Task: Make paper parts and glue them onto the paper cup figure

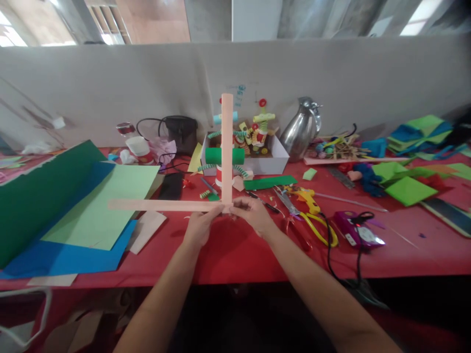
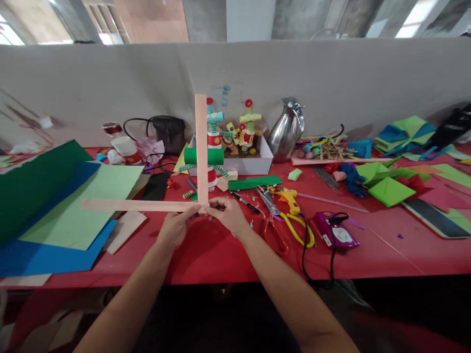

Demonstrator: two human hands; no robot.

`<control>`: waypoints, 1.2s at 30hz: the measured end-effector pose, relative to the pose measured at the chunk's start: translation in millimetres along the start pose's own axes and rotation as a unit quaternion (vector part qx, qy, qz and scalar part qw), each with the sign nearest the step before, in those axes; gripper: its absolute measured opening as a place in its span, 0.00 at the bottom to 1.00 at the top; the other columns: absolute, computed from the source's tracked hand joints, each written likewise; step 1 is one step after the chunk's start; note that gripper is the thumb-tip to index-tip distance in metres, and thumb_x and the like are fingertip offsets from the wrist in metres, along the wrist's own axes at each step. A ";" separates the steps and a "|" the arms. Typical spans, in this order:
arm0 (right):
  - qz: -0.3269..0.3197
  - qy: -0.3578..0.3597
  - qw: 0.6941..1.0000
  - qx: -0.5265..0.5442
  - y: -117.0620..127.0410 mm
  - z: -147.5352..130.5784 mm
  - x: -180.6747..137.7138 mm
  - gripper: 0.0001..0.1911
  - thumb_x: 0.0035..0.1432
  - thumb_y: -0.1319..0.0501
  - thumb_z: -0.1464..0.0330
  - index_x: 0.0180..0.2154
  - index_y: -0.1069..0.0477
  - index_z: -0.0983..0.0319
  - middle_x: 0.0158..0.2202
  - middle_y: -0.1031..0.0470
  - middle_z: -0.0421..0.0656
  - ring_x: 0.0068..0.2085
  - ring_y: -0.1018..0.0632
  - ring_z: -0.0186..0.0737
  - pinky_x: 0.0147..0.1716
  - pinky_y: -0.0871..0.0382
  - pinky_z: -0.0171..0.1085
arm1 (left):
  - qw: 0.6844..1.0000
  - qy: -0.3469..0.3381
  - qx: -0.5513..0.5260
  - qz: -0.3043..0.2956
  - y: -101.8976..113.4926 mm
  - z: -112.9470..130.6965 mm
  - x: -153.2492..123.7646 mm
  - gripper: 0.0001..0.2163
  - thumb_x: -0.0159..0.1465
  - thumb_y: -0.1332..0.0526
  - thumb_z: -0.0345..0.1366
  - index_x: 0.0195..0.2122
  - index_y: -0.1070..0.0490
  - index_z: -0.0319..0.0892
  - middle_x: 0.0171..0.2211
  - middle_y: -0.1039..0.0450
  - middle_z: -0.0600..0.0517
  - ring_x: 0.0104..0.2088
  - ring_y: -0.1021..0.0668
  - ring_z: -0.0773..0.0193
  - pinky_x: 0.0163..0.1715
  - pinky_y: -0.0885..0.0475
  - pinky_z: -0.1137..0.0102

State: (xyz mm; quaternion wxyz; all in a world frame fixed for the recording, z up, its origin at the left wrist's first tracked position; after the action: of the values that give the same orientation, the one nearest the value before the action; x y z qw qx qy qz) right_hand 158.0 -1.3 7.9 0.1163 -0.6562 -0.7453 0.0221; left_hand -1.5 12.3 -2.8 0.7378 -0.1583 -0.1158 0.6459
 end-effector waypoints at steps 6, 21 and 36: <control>0.010 -0.004 1.000 -0.001 -0.4 2.0 0.3 0.09 0.46 0.31 0.64 0.31 0.23 0.60 0.27 0.21 0.39 0.28 0.23 0.35 0.28 0.28 0.35 | 1.000 -0.013 0.001 -0.005 -0.7 -2.3 -0.1 0.11 0.52 0.28 0.36 0.32 0.20 0.34 0.33 0.19 0.44 0.34 0.20 0.60 0.40 0.26 0.65; 0.027 0.171 0.975 -0.137 -9.1 -2.5 -13.7 0.16 0.52 0.44 0.73 0.44 0.36 0.58 0.41 0.27 0.42 0.38 0.22 0.38 0.37 0.28 0.37 | 0.996 -0.044 -0.026 0.074 0.8 -0.1 3.7 0.10 0.47 0.26 0.35 0.26 0.23 0.35 0.25 0.24 0.50 0.27 0.24 0.66 0.31 0.31 0.70; 0.017 0.019 1.000 -0.011 -9.1 0.2 -9.2 0.10 0.52 0.35 0.60 0.31 0.28 0.60 0.25 0.25 0.38 0.25 0.25 0.34 0.25 0.30 0.33 | 0.998 -0.037 0.040 -0.030 1.2 5.8 -2.9 0.10 0.52 0.28 0.37 0.30 0.20 0.36 0.31 0.20 0.46 0.34 0.20 0.59 0.40 0.27 0.66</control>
State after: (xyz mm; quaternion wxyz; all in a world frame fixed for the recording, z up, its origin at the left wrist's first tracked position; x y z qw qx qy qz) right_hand 150.1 -11.5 8.1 0.1230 -0.6702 -0.7319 0.0039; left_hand -5.2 10.0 2.2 0.7580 -0.1010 -0.1224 0.6327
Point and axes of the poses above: each hand's wrist, its own x-axis towards the middle knuckle, its own y-axis out of the back of the hand, z = x × y, the point moved 1 cm from there along x, towards the middle knuckle
